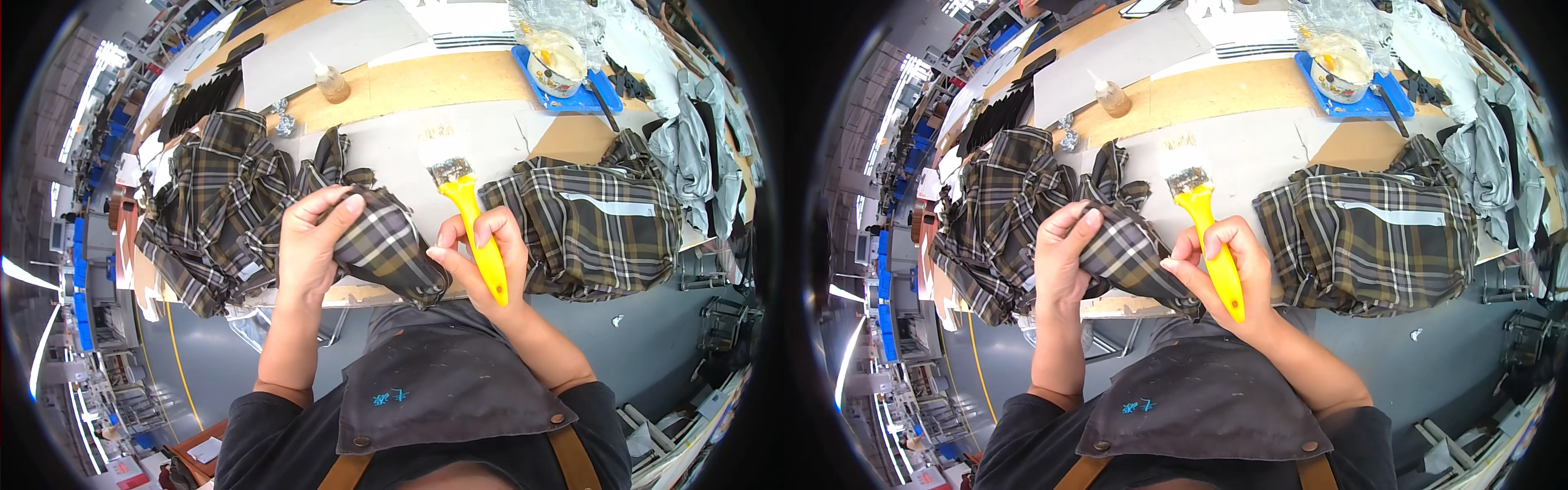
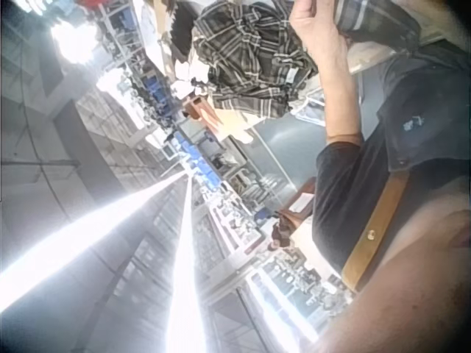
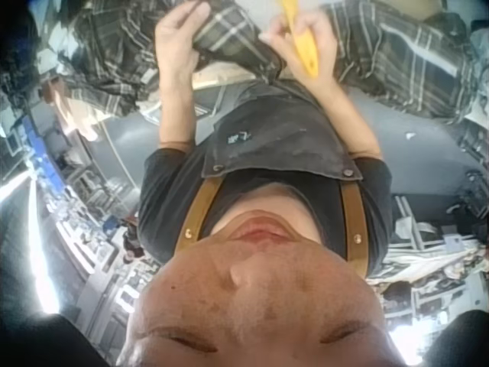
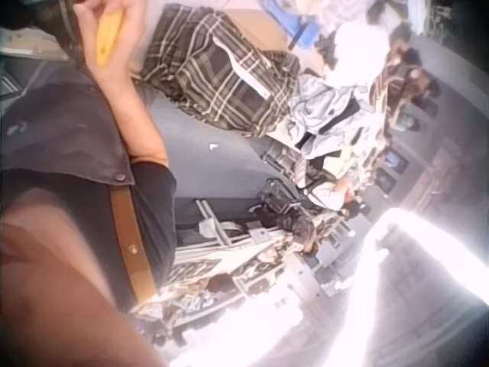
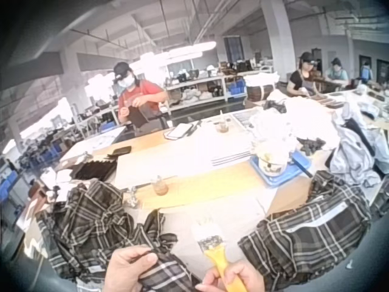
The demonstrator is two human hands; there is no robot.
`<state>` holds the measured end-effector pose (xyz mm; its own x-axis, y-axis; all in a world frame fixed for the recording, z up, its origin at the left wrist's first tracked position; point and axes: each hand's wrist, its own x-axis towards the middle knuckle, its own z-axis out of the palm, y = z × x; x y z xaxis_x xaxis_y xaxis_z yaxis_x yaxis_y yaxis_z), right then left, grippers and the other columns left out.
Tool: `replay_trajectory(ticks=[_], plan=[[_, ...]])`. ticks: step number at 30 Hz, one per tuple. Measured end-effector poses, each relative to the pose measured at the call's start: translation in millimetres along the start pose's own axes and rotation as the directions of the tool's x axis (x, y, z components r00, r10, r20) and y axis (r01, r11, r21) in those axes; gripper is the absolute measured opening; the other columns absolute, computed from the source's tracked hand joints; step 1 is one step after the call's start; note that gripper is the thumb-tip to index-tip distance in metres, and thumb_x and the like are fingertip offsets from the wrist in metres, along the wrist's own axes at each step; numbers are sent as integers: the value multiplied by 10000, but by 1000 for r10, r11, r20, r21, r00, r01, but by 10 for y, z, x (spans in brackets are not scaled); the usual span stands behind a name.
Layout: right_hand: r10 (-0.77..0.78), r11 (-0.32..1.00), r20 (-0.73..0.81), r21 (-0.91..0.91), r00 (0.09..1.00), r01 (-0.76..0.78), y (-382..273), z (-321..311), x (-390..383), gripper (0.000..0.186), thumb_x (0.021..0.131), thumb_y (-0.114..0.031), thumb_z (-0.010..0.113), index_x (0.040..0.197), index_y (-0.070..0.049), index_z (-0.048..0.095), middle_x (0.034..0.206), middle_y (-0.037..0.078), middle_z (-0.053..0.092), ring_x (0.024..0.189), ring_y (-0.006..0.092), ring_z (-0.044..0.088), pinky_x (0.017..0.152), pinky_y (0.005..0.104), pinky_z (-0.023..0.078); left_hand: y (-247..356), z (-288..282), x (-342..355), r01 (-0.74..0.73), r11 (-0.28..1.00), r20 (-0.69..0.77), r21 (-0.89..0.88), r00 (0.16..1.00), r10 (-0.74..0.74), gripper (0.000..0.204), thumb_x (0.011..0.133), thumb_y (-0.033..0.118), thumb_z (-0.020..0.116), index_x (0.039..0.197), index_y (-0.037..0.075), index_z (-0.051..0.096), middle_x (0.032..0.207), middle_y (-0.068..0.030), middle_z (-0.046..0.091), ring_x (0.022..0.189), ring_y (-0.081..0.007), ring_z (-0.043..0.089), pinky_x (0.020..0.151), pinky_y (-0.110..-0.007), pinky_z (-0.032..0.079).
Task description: The person uses a yellow paintbrush to apply a white substance to the edges and seams of plaid fabric pieces. They handle the fabric with their left hand while painting with their right, occasionally dipping the brush into a container of white paste. The person works on multiple pieces of fabric, moving them around on the table as they apply the substance.
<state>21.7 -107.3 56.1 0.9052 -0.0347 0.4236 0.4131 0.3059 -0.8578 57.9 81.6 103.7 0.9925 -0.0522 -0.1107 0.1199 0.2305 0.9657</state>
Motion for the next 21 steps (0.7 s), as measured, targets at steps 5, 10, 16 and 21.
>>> replay_trajectory(ticks=[5,10,16,21], plan=[[-86,994,-38,-64,996,84,81,-36,-66,367,746,94,653,875,-84,359,835,111,572,731,129,554,653,250,465,16,-72,-3,13,996,21,-92,1000,-11,100,804,47,656,889,-5,645,821,-36,644,714,-82,591,657,-213,484],[-196,962,45,-184,980,201,-65,68,132,364,732,74,675,872,-71,371,838,140,588,749,155,583,660,266,480,-19,-65,-20,8,998,118,-59,993,-1,109,792,42,662,888,-9,648,842,-20,618,748,-87,581,679,-217,471],[-179,971,46,-149,983,184,-62,133,192,348,729,85,671,850,-63,380,768,118,575,675,141,578,616,247,472,-38,-70,-20,-17,1000,145,12,989,15,112,789,45,666,883,-12,651,852,-26,615,768,-90,576,699,-221,460],[-175,973,53,-143,983,181,-38,107,133,338,737,94,656,853,-62,379,753,113,567,663,134,567,604,242,463,4,-42,-26,30,999,80,-32,996,-28,131,803,46,653,916,-18,644,841,-34,639,754,-84,587,689,-216,473]])
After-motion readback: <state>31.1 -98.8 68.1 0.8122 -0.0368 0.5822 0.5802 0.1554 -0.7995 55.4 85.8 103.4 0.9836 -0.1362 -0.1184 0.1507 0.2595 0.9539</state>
